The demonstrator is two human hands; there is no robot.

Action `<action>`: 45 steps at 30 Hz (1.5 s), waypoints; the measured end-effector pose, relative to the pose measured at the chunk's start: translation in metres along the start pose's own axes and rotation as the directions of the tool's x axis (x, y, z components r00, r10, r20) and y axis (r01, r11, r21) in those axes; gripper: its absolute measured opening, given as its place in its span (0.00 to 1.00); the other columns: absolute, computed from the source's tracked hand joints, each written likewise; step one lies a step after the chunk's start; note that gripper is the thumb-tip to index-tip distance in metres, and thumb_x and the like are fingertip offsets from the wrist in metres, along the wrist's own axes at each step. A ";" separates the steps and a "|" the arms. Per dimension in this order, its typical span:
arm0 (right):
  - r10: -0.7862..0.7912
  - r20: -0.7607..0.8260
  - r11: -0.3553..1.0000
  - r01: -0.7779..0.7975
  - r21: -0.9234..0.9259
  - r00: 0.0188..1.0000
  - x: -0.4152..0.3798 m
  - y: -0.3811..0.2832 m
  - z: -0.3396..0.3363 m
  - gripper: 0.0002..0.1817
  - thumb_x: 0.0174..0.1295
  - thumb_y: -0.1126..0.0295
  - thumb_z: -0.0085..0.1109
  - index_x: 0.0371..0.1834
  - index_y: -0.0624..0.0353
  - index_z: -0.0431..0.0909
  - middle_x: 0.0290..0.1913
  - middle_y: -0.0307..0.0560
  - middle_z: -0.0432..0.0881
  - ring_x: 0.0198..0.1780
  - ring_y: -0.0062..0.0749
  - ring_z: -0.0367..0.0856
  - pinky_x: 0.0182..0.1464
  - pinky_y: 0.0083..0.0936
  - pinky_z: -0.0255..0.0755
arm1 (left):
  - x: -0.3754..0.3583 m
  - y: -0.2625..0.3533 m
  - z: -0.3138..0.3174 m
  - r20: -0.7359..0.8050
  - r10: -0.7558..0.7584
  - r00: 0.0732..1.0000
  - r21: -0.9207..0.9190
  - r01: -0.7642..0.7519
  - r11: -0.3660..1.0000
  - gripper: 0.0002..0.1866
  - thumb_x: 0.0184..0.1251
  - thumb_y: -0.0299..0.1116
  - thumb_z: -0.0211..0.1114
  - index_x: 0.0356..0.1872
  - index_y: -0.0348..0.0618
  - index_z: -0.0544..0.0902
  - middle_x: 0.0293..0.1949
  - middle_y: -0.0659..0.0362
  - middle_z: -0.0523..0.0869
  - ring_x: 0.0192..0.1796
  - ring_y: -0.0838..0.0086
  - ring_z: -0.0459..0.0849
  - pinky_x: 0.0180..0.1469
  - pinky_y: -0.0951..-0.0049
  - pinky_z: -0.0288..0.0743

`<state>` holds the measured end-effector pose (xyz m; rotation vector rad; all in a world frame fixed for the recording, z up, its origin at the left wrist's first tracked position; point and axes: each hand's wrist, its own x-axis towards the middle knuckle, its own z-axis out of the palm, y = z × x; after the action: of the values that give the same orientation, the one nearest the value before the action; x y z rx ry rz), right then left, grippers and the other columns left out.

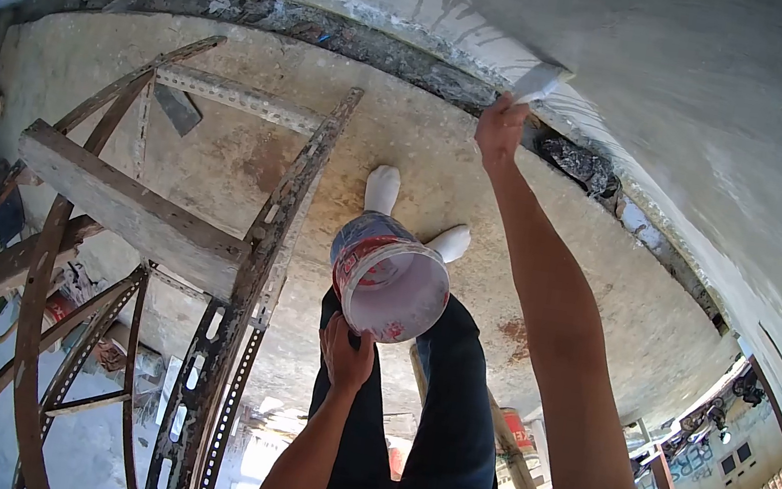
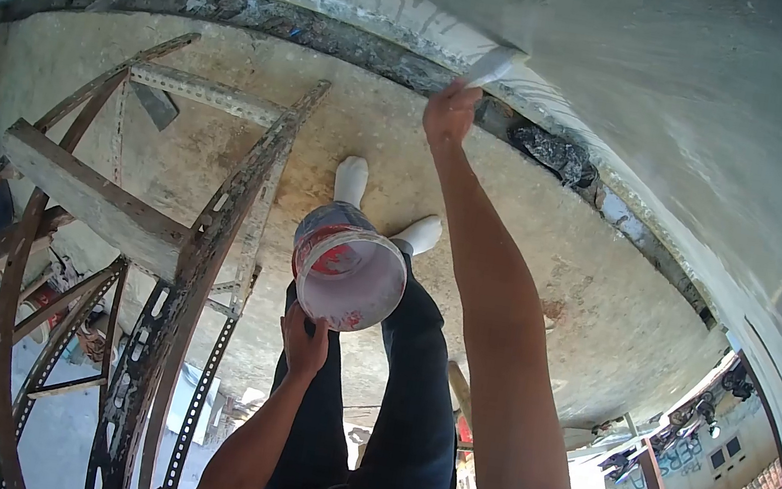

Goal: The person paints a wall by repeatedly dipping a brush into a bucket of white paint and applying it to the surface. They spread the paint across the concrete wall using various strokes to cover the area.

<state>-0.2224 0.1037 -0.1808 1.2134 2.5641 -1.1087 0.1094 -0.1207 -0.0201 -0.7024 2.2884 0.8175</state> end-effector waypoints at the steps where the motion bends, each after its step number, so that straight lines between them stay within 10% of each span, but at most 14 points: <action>1: -0.033 0.080 0.998 0.028 0.062 0.996 -0.001 -0.016 0.038 0.21 0.75 0.57 0.40 0.49 0.70 0.62 0.39 0.77 0.79 0.45 0.76 0.77 0.45 0.57 0.70 | 0.000 -0.001 0.000 -0.008 0.015 1.000 0.007 -0.015 1.000 0.22 0.60 0.38 0.65 0.52 0.34 0.77 0.59 0.44 0.76 0.68 0.49 0.69 0.72 0.49 0.55; 3: 0.071 0.184 0.953 -0.121 0.279 0.980 -0.027 -0.097 0.077 0.23 0.75 0.59 0.41 0.55 0.74 0.60 0.37 0.78 0.80 0.43 0.71 0.80 0.43 0.55 0.73 | -0.001 -0.001 0.000 -0.001 0.005 1.000 -0.022 -0.005 1.000 0.22 0.61 0.37 0.65 0.52 0.34 0.77 0.58 0.43 0.77 0.67 0.49 0.69 0.71 0.50 0.56; 7: -0.161 0.366 0.983 0.117 0.139 0.917 -0.072 -0.177 0.093 0.17 0.74 0.62 0.40 0.53 0.66 0.60 0.42 0.75 0.81 0.47 0.69 0.81 0.48 0.54 0.76 | -0.001 0.000 0.000 -0.002 0.011 1.000 -0.070 -0.011 0.998 0.22 0.61 0.37 0.65 0.52 0.34 0.76 0.58 0.43 0.77 0.67 0.48 0.70 0.71 0.50 0.56; 21: 0.020 0.099 0.995 -0.029 0.096 0.995 -0.038 -0.054 0.016 0.19 0.74 0.55 0.43 0.52 0.62 0.64 0.35 0.74 0.81 0.40 0.74 0.79 0.41 0.61 0.69 | -0.002 -0.006 0.000 -0.015 -0.036 0.999 -0.182 0.033 0.983 0.20 0.62 0.36 0.63 0.53 0.35 0.76 0.57 0.43 0.77 0.61 0.49 0.72 0.66 0.52 0.61; 25: -0.278 0.244 0.944 0.217 0.247 0.929 -0.076 -0.129 0.039 0.18 0.74 0.56 0.44 0.51 0.62 0.65 0.32 0.74 0.80 0.36 0.75 0.79 0.39 0.61 0.71 | 0.000 -0.017 0.000 0.002 0.005 1.000 -0.233 -0.004 0.972 0.18 0.63 0.34 0.61 0.51 0.34 0.76 0.53 0.44 0.78 0.58 0.50 0.74 0.62 0.54 0.64; 30: -0.383 0.448 0.919 0.286 0.270 0.808 -0.115 -0.155 -0.025 0.20 0.72 0.58 0.47 0.56 0.64 0.66 0.31 0.71 0.81 0.36 0.71 0.81 0.40 0.59 0.74 | -0.003 0.009 -0.004 -0.083 0.013 0.996 -0.287 -0.037 0.957 0.16 0.65 0.33 0.60 0.49 0.33 0.76 0.46 0.46 0.77 0.52 0.51 0.74 0.58 0.56 0.66; 40: 0.014 0.454 0.978 -0.107 0.178 0.891 -0.216 -0.018 -0.237 0.20 0.74 0.55 0.42 0.49 0.64 0.71 0.36 0.68 0.81 0.43 0.70 0.80 0.43 0.52 0.71 | -0.023 0.057 -0.041 0.063 0.004 0.998 -0.562 0.032 0.826 0.13 0.65 0.32 0.64 0.38 0.37 0.69 0.37 0.57 0.69 0.45 0.70 0.73 0.49 0.63 0.77; 45: 0.111 0.468 0.956 -0.223 0.191 0.877 -0.259 0.011 -0.323 0.22 0.75 0.54 0.43 0.52 0.64 0.75 0.32 0.54 0.81 0.35 0.42 0.82 0.39 0.35 0.73 | -0.051 0.116 -0.088 0.191 0.005 0.982 -0.689 0.131 0.713 0.15 0.66 0.33 0.65 0.43 0.40 0.66 0.42 0.59 0.68 0.44 0.76 0.74 0.40 0.68 0.87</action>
<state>0.0289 0.1537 0.1452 1.0391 1.9825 -1.4870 0.0380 -0.0896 0.1130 -0.9711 1.7347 1.6822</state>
